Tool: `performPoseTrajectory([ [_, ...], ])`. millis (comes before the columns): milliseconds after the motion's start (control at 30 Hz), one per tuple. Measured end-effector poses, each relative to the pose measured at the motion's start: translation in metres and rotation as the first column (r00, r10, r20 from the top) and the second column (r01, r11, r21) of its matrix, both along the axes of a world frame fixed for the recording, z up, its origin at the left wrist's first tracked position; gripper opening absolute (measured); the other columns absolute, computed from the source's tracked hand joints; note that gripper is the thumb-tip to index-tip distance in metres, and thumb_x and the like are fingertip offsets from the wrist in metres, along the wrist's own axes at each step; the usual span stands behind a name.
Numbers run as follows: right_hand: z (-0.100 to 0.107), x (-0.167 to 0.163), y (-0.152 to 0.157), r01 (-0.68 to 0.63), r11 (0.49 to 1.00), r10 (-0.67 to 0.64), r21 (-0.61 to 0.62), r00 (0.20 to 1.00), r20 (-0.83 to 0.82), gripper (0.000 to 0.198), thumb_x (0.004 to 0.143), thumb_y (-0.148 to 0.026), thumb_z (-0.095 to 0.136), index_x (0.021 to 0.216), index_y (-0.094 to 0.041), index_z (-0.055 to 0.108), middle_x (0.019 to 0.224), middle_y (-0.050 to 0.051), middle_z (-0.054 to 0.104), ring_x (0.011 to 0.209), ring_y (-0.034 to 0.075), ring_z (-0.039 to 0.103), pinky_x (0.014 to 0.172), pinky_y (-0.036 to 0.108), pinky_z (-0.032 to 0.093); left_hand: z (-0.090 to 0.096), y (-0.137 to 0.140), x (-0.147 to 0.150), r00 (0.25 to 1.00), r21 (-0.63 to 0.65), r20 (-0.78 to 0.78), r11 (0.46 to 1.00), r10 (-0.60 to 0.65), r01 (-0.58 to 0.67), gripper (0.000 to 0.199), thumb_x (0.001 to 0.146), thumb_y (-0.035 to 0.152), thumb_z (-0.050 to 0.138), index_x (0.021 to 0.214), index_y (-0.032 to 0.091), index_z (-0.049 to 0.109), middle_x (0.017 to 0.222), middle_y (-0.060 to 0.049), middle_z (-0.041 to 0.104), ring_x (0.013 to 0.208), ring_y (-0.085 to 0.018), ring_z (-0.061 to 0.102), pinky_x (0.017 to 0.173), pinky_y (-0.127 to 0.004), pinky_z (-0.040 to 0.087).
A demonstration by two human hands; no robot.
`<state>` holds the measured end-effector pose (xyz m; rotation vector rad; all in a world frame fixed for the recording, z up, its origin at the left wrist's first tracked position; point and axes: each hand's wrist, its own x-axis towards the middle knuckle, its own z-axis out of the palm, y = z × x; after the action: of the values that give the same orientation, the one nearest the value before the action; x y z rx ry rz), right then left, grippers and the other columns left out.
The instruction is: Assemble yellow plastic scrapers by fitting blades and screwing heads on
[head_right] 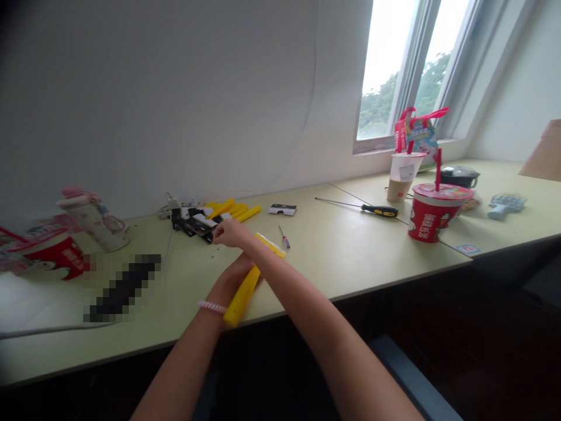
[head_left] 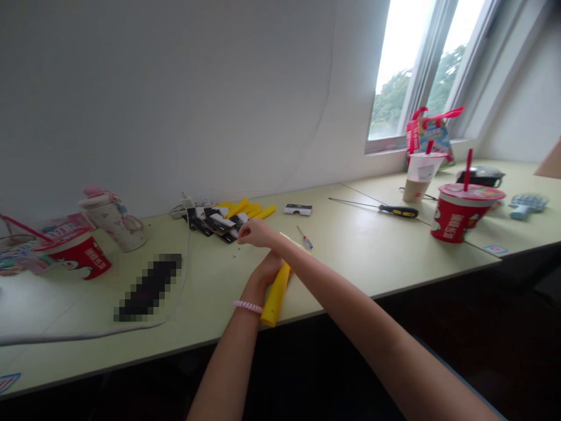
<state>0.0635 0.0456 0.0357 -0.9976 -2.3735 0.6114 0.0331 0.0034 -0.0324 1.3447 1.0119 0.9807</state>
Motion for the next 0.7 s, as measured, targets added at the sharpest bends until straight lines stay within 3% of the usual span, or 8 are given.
performPoseTrajectory([
  [67, 0.003, 0.028, -0.002, -0.012, 0.997, -0.003, -0.082, 0.984, -0.176, 0.016, 0.071, -0.023, 0.06, 0.08, -0.014, 0.07, 0.074, 0.001, 0.066, 0.069, 0.011, 0.056, 0.06, 0.019, 0.039, 0.002, -0.003, 0.003, 0.998, -0.007, 0.022, 0.999, -0.054, 0.054, 0.001, 0.078, 0.017, 0.048, 0.078, 0.016, 0.048, 0.06, -0.002, 0.051, 0.049, -0.01, 0.046, 0.045, -0.023, 0.036],
  [167, 0.0, 0.078, -0.002, 0.034, 0.978, -0.097, -0.205, 0.947, -0.305, 0.019, 0.068, -0.028, 0.061, 0.076, -0.013, 0.07, 0.07, 0.001, 0.063, 0.066, 0.011, 0.053, 0.06, 0.022, 0.039, 0.007, -0.005, 0.006, 0.993, -0.054, 0.098, 0.996, -0.066, 0.072, 0.01, 0.083, 0.026, 0.04, 0.081, 0.017, 0.044, 0.055, -0.001, 0.048, 0.041, -0.009, 0.043, 0.04, -0.022, 0.033],
  [233, -0.007, 0.108, 0.0, 0.085, 0.972, -0.148, -0.22, 0.946, -0.288, 0.017, 0.063, -0.029, 0.064, 0.071, -0.015, 0.07, 0.071, 0.001, 0.062, 0.068, 0.012, 0.052, 0.061, 0.023, 0.038, 0.01, -0.004, 0.006, 0.991, -0.079, 0.132, 0.996, -0.036, 0.046, 0.011, 0.083, 0.027, 0.04, 0.083, 0.017, 0.042, 0.054, 0.001, 0.047, 0.039, -0.008, 0.043, 0.039, -0.021, 0.033],
  [333, -0.022, 0.136, 0.003, 0.044, 0.949, -0.127, -0.311, 0.96, -0.251, 0.016, 0.057, -0.028, 0.068, 0.066, -0.015, 0.069, 0.075, 0.002, 0.063, 0.072, 0.014, 0.053, 0.063, 0.024, 0.039, 0.012, -0.002, 0.003, 0.99, -0.128, 0.143, 0.992, -0.002, 0.021, 0.013, 0.081, 0.029, 0.041, 0.083, 0.016, 0.042, 0.053, 0.002, 0.047, 0.038, -0.007, 0.042, 0.038, -0.019, 0.034],
  [500, -0.039, 0.14, 0.006, -0.021, 0.903, -0.128, -0.429, 0.94, -0.316, 0.016, 0.055, -0.027, 0.069, 0.064, -0.014, 0.068, 0.073, 0.003, 0.064, 0.07, 0.014, 0.056, 0.064, 0.024, 0.041, 0.012, -0.002, 0.0, 0.991, -0.18, 0.134, 0.984, 0.026, -0.001, 0.014, 0.079, 0.03, 0.045, 0.081, 0.017, 0.042, 0.054, 0.003, 0.048, 0.038, -0.006, 0.044, 0.037, -0.016, 0.035],
  [700, -0.039, 0.135, 0.003, -0.037, 0.841, -0.184, -0.539, 0.918, -0.35, 0.018, 0.053, -0.024, 0.07, 0.066, -0.011, 0.068, 0.06, 0.002, 0.062, 0.062, 0.013, 0.056, 0.06, 0.025, 0.042, 0.013, -0.003, 0.001, 0.991, -0.171, 0.131, 0.985, 0.007, 0.016, 0.014, 0.078, 0.03, 0.046, 0.082, 0.017, 0.044, 0.053, 0.003, 0.047, 0.038, -0.006, 0.043, 0.037, -0.016, 0.035],
])
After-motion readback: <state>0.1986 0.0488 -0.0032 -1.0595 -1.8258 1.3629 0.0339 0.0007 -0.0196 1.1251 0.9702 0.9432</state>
